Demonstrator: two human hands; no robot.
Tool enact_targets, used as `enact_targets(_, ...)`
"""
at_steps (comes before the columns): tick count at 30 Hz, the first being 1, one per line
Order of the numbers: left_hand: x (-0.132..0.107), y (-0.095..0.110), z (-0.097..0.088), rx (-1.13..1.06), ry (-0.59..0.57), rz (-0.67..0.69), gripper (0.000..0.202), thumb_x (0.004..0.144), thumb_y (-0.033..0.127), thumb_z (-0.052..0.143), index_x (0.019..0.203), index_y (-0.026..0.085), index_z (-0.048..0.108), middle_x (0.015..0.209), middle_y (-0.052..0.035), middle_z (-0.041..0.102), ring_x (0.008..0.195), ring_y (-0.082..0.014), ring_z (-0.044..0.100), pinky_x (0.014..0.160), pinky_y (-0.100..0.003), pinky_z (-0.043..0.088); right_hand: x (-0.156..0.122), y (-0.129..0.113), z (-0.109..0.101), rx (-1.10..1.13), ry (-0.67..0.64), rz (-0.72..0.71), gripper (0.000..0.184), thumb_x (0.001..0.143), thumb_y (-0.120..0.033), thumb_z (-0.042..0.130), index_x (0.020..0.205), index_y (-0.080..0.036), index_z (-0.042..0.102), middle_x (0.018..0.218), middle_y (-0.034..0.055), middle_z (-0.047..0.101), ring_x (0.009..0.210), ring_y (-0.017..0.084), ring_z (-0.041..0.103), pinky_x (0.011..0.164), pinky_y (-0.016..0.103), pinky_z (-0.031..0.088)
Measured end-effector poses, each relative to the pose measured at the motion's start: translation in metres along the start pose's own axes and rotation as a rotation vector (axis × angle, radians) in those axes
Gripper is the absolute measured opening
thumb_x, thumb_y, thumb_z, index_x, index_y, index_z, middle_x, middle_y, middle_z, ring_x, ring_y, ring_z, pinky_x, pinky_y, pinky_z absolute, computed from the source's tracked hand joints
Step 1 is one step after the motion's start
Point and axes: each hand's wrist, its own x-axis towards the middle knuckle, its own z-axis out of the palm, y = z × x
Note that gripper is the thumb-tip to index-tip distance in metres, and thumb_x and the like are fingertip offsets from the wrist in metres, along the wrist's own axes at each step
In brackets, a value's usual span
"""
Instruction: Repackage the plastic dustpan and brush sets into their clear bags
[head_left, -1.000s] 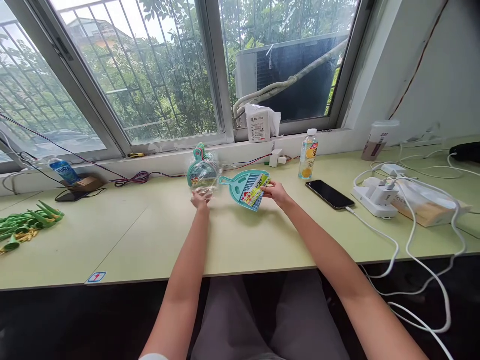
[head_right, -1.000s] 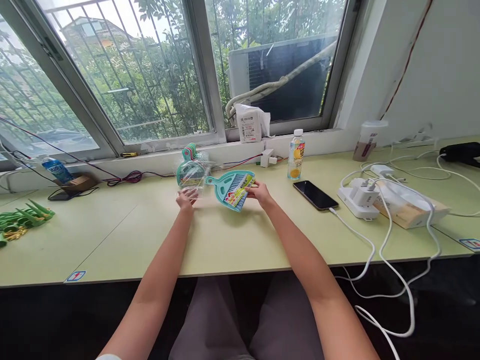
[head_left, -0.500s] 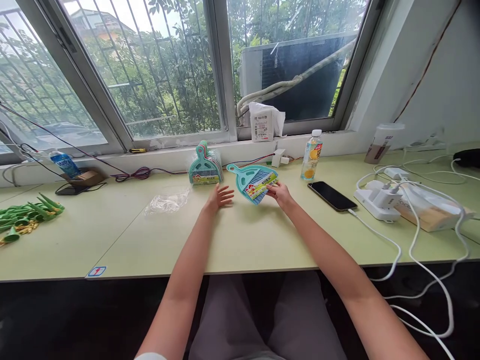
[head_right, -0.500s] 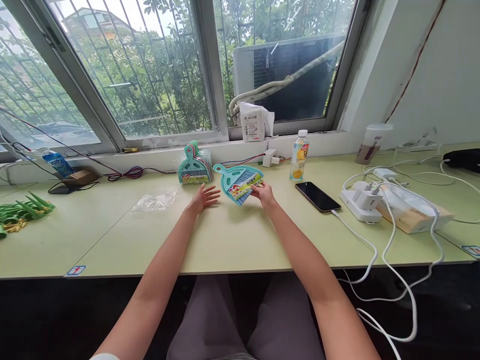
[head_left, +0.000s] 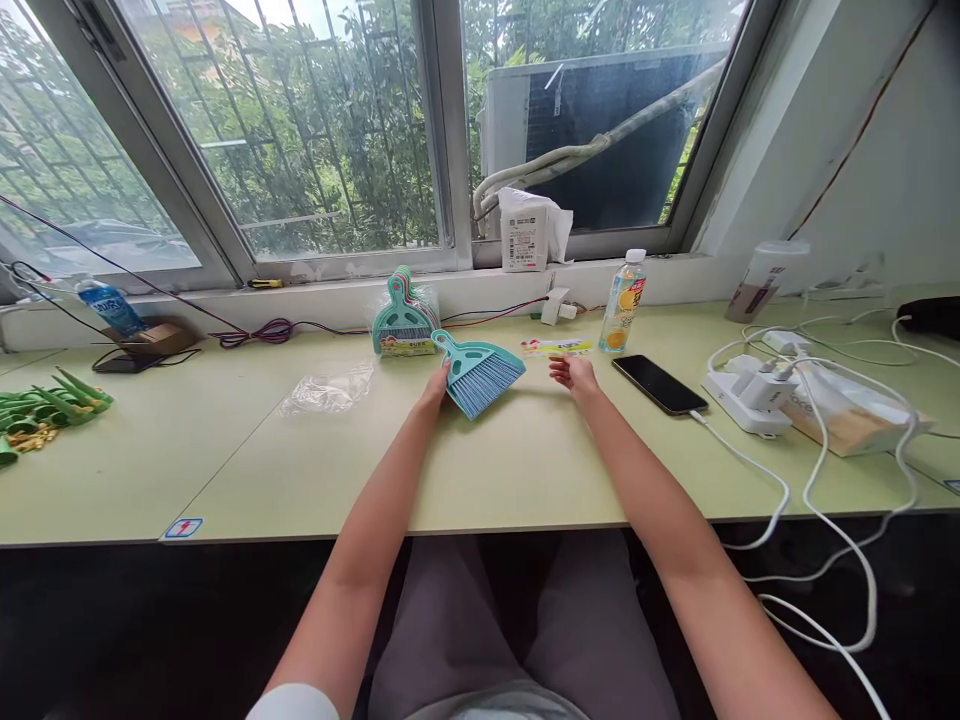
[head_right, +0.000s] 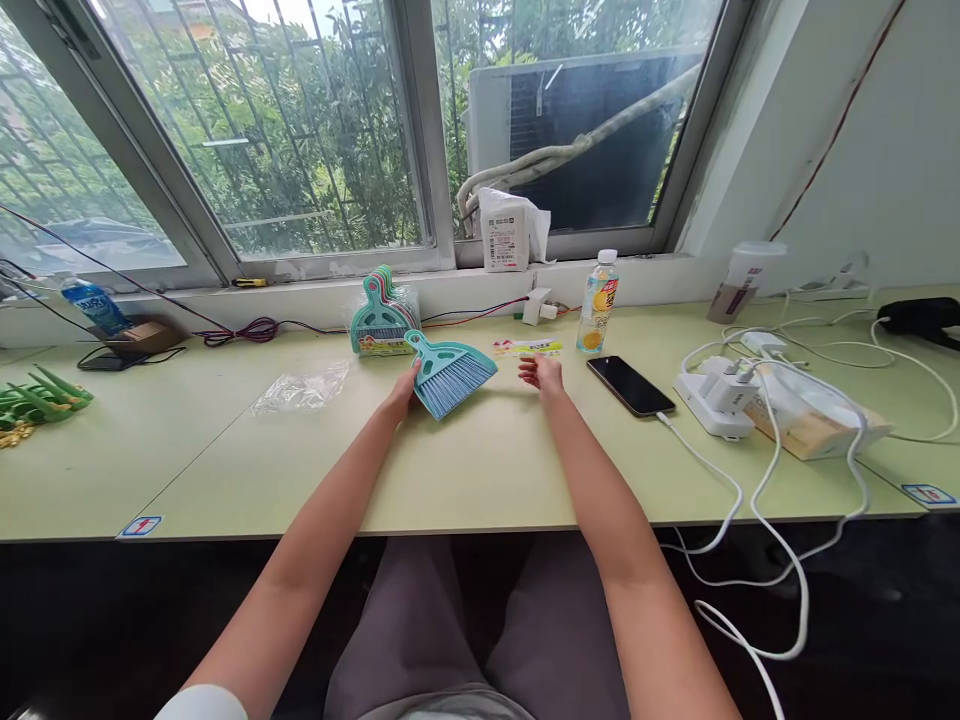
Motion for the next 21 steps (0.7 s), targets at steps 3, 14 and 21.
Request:
enact_targets(3,-0.009,0.003,0.008,0.005,-0.052,-0.003,0.038,0.090,0.051,0.049,0.096,0.018,0.068,0.096,-0.0092,0.072,0.098,-0.0257,0.065,0.093,-0.035,0.047,0.008,-0.005,-0.015,0.139,0.157,-0.029,0.052,0.099,-0.043,0.026,0.072,-0.017,0.062,0.053,0.0025,0.060,0.040,0.008,0.053,0.042,0.018,0.041)
enact_targets(14,-0.026,0.000,0.043,0.249,-0.158,0.065,0.051,0.088,0.062,0.044,0.093,0.017,0.065,0.072,-0.0062,0.065,0.074,-0.0238,0.063,0.069,-0.034,0.049,-0.065,0.020,0.061,-0.996,-0.041,-0.839,0.025,0.090,-0.044,0.053,0.085,-0.021,0.062,0.095,0.0076,0.064,0.084,0.020,0.057,0.072,0.028,0.040)
enact_targets(21,-0.038,-0.005,0.057,0.239,-0.198,0.298,0.049,0.084,0.063,0.050,0.094,0.017,0.066,0.084,-0.0062,0.066,0.090,-0.0235,0.061,0.077,-0.031,0.049,-0.075,0.015,0.064,-1.197,0.058,-0.816,0.033,0.089,-0.047,0.052,0.100,-0.018,0.060,0.108,0.0127,0.060,0.095,0.026,0.056,0.072,0.032,0.041)
